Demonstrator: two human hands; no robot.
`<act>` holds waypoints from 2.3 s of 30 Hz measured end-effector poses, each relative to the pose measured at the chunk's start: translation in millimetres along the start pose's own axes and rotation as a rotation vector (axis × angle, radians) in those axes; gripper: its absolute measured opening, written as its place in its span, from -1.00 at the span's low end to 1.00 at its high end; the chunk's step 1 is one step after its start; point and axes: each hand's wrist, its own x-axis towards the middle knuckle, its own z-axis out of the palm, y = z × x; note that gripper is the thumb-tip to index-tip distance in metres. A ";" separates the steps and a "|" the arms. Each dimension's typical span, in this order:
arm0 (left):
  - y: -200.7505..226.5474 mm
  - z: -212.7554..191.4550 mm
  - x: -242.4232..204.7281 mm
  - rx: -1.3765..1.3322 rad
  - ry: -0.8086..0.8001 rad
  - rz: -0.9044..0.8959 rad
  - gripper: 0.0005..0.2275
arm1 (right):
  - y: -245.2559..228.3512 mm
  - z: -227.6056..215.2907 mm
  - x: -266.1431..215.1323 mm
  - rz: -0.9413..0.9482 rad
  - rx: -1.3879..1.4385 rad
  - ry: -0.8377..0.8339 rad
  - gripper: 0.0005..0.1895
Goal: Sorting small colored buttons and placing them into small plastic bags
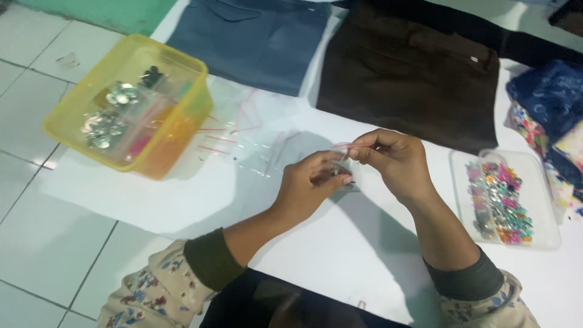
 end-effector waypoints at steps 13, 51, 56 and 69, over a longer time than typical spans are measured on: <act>72.4 -184.9 -30.2 0.529 0.229 0.358 -0.80 | -107.8 123.4 58.9 -0.275 0.255 -0.453 -0.91; 90.0 -341.3 13.7 1.643 -0.118 -0.333 -0.86 | -51.0 346.2 157.2 -0.701 -0.606 -0.651 -0.65; 105.9 -342.7 9.4 1.605 -0.067 -0.234 -0.86 | -86.1 310.6 152.9 -0.716 -0.595 -0.653 -0.68; 106.5 -263.2 33.5 1.572 0.094 0.318 -0.76 | -79.3 144.5 95.4 -0.628 -0.630 -0.432 -0.78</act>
